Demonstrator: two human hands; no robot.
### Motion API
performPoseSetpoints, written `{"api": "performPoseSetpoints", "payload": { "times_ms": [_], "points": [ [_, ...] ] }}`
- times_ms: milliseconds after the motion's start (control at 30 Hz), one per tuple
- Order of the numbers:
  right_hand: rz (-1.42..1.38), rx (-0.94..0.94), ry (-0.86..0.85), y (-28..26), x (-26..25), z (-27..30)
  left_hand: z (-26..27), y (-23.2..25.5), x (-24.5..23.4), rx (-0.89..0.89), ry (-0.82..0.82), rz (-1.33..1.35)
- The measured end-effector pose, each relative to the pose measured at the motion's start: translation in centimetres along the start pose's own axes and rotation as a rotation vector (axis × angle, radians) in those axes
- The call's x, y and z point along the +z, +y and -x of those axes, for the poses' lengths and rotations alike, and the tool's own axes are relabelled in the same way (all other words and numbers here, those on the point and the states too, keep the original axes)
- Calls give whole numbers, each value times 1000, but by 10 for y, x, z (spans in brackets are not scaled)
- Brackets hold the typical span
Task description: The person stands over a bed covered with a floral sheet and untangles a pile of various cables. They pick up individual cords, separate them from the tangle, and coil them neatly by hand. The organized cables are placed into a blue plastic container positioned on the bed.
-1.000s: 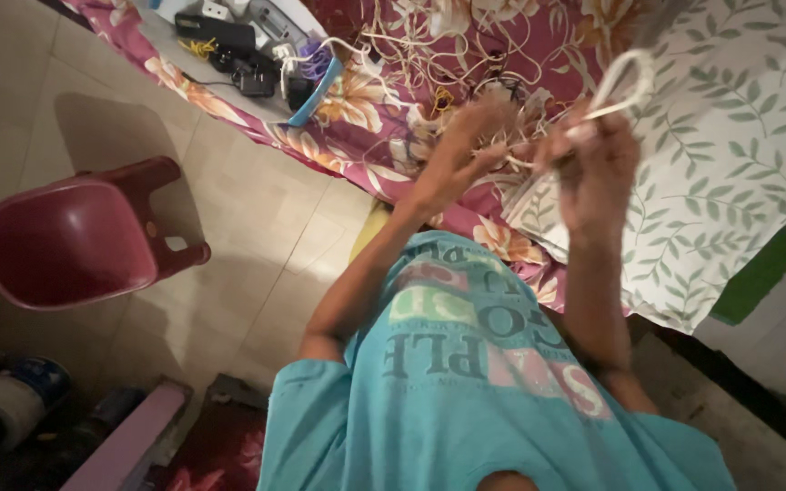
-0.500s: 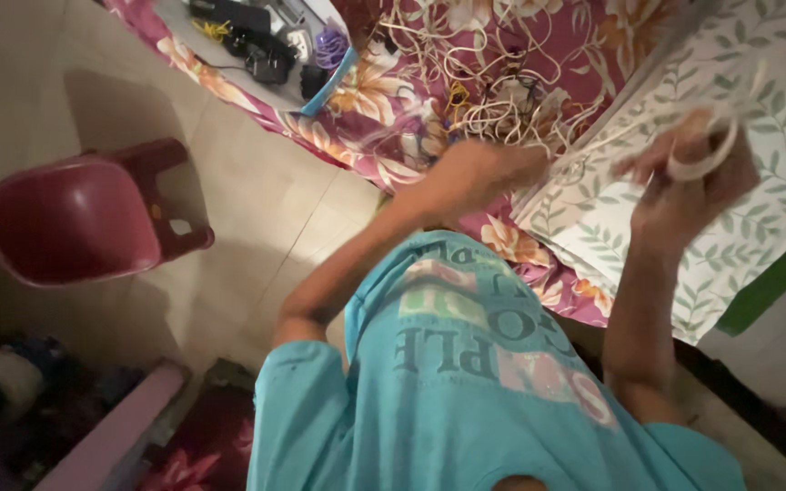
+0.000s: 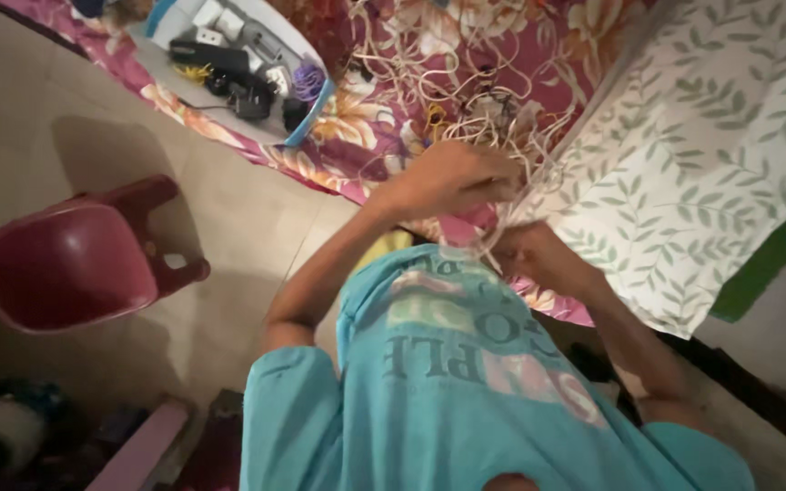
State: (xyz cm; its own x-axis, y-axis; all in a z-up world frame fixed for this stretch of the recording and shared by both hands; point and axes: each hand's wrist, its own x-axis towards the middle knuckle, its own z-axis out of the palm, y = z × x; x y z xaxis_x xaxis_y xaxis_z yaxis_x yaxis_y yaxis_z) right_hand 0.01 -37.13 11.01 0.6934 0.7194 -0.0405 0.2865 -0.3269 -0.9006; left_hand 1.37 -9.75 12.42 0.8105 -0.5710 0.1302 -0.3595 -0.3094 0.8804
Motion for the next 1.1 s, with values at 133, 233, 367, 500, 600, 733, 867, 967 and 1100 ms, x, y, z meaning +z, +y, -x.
{"api": "performPoseSetpoints", "payload": {
  "times_ms": [133,233,367,500,600,733,867,967,1100],
  "points": [
    [-586,-12,530,8,-46,-7,-6,2,15,378,346,57],
    [-369,195,414,35,-46,-19,4,8,27,56,44,-195],
    [-171,14,-170,32,-23,28,-7,-18,4,-19,9,116],
    [-29,252,-144,39,-8,24,-1,1,35,-81,-14,-1],
    [86,404,-123,29,-3,-1,-4,-19,12,-3,-85,-39],
    [-399,236,-47,-10,-35,5,8,-19,17,-34,-104,669],
    [-753,260,686,27,-63,6,4,-8,35,35,37,218],
    [-21,564,-36,81,-40,23,15,-6,3,42,51,25],
    [-526,-61,156,123,-25,82,-11,-13,2,-131,-81,210]
  ]
}}
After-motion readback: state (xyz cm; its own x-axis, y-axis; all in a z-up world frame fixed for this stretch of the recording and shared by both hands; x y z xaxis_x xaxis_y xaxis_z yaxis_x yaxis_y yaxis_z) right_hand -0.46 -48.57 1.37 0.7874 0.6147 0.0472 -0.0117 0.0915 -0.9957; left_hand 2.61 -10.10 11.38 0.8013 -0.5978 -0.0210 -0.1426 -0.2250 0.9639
